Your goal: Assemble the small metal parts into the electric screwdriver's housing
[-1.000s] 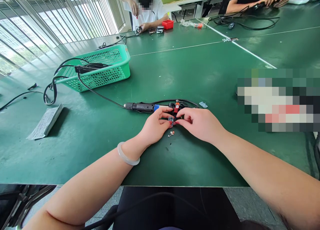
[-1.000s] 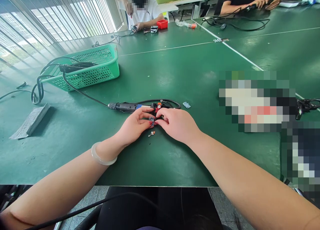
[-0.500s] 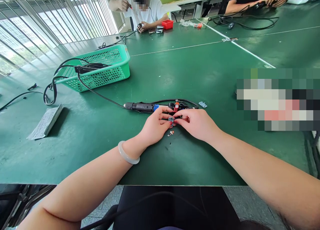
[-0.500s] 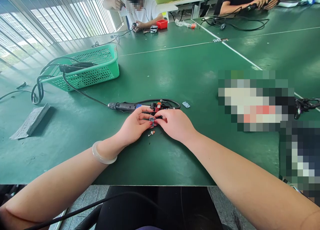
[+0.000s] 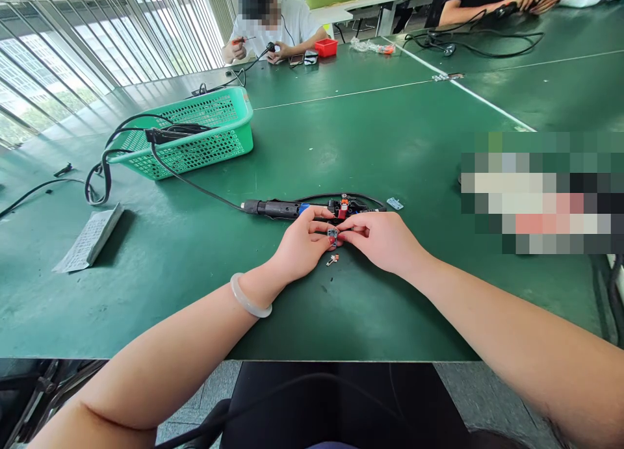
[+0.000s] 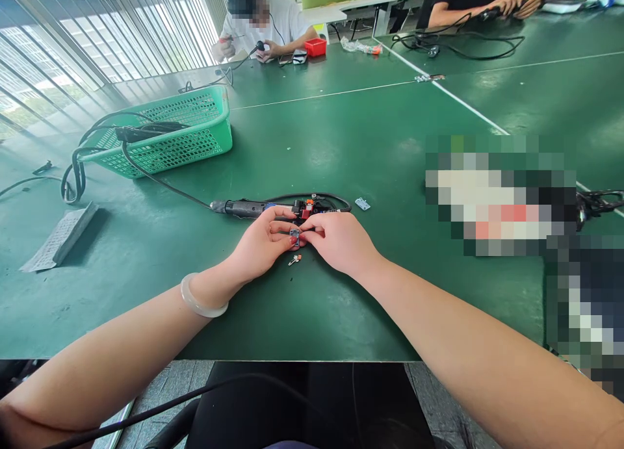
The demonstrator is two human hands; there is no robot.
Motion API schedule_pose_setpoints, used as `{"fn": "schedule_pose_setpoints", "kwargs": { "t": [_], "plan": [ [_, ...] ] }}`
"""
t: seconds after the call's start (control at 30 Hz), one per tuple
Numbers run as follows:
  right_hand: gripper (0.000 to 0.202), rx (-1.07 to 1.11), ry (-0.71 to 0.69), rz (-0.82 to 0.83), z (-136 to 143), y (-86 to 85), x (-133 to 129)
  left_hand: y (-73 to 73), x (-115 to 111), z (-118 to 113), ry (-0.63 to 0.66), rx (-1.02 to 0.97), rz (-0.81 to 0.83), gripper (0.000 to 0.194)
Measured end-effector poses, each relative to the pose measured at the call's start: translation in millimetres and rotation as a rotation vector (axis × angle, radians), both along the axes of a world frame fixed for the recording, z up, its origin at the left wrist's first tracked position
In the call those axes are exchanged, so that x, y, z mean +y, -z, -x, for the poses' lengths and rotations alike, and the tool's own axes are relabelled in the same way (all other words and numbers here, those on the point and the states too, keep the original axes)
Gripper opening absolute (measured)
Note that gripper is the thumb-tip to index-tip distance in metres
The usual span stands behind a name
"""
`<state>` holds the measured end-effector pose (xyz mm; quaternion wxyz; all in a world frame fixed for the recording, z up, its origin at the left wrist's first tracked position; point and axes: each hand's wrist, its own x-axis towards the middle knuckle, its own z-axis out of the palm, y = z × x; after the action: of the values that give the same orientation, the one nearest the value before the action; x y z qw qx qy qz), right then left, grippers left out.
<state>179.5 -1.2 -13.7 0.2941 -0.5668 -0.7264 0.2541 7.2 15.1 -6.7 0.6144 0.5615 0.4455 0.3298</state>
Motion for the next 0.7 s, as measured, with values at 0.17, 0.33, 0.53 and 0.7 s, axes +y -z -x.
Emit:
{"fn": "schedule_pose_setpoints", "kwargs": {
  "t": [0.17, 0.33, 0.53, 0.7],
  "plan": [
    [0.016, 0.025, 0.0, 0.007, 0.1, 0.7, 0.0, 0.7, -0.4, 0.0, 0.002, -0.004, -0.003, 0.034],
    [0.016, 0.004, -0.002, -0.006, 0.3, 0.7, -0.1, 0.7, 1.0, 0.6, 0.001, -0.002, -0.004, 0.036],
    [0.018, -0.075, -0.019, -0.049, 1.1, -2.7, -1.1, 1.3, 2.3, 1.4, 0.016, -0.004, -0.017, 0.04],
    [0.018, -0.11, -0.027, -0.06, 1.1, -2.9, -1.1, 3.1, 2.7, 2.2, 0.041, -0.01, -0.026, 0.042]
  ]
}}
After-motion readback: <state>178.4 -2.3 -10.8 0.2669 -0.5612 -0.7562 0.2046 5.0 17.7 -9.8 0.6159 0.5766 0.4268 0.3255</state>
